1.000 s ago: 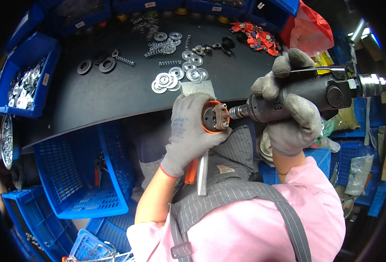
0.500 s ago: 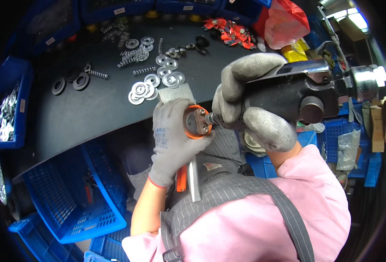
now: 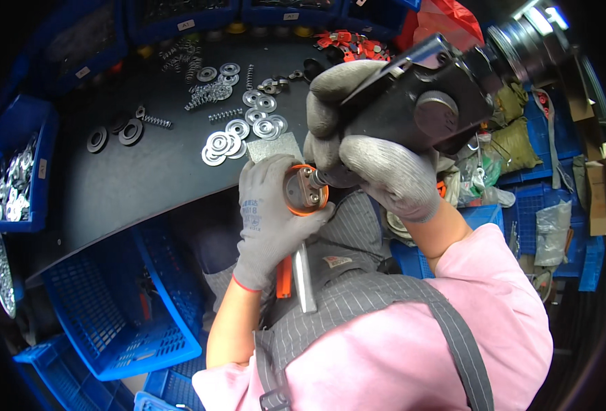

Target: The person assembles mechanical components with washers and springs using a pneumatic screwdriver.

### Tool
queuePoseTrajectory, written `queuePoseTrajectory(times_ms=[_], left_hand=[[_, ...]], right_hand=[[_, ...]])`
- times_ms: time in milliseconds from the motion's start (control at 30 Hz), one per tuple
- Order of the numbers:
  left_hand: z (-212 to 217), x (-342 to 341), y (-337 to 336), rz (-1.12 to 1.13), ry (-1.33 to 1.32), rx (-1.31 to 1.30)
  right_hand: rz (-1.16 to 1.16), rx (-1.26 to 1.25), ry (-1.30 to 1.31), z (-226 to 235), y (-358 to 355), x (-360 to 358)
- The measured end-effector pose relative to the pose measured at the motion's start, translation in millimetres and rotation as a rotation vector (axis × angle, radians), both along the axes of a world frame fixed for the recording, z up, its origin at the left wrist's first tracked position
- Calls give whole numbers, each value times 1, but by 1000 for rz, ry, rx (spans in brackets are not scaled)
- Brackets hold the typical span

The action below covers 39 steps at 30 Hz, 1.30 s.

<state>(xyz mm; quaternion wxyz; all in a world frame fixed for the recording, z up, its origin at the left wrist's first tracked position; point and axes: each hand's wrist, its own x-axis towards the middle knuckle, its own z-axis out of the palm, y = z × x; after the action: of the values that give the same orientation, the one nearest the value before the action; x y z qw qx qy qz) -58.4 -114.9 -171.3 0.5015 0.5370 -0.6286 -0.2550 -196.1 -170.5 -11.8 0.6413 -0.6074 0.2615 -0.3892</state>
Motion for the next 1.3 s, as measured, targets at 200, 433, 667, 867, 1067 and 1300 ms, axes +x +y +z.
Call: queuePoseTrajectory(times_ms=[200, 433, 667, 867, 1067, 1300], left_hand=[[3, -1, 0, 11, -11, 3], [6, 0, 3, -2, 3, -6], [1, 0, 6, 2, -8, -35], [-1, 1, 5, 9, -7, -45], [-3, 0, 4, 24, -4, -50], [-3, 1, 2, 31, -41, -52]], right_hand=[[6, -39, -41, 1, 1, -5], [-17, -2, -19, -3, 2, -7], [-72, -197, 101, -1, -5, 1], [-83, -178, 68, -20, 1, -15], [-44, -130, -66, -36, -7, -19], [53, -143, -52, -18, -9, -13]])
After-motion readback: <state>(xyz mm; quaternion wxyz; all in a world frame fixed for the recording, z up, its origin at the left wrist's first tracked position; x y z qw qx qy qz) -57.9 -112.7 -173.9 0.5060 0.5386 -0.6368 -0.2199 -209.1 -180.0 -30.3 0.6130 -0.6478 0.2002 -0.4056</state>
